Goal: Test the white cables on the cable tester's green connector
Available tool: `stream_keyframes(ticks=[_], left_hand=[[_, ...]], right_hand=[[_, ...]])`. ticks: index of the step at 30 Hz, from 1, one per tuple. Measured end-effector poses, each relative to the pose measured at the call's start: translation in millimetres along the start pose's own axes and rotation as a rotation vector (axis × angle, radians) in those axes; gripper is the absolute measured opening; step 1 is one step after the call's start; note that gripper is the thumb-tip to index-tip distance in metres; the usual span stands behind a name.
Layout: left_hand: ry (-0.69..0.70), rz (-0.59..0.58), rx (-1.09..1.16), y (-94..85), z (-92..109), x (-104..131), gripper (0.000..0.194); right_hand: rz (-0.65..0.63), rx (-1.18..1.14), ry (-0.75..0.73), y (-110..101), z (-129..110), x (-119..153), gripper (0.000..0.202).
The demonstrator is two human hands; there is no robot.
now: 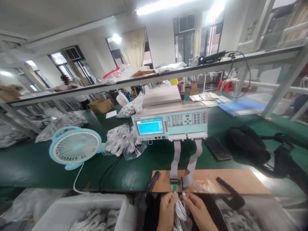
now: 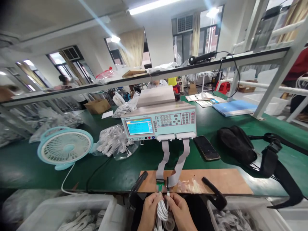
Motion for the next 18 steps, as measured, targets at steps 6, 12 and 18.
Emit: stream_keyframes(ticks=[6, 12, 18], left_hand=[[0.007, 0.007, -0.03, -0.5, -1, -3, 0.047], [0.002, -0.005, 0.003, 0.0, -3, -4, 0.043], [0.035, 0.004, 0.026, 0.0, -3, -4, 0.038]], right_hand=[[-0.004, -0.012, 0.001, 4, -8, 1, 0.041], [0.014, -0.065, 0.018, 5, -4, 1, 0.04], [0.051, -0.049, -0.019, 4, 6, 1, 0.041]])
Point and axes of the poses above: each hand's wrist, its own x-axis away from the middle knuckle, its own y-axis out of the palm, z = x × y, the point moved 6 cm from there along -x, towards the middle knuckle, and after that the axes turned 6 degrees about -y, right-handed, at the moved point
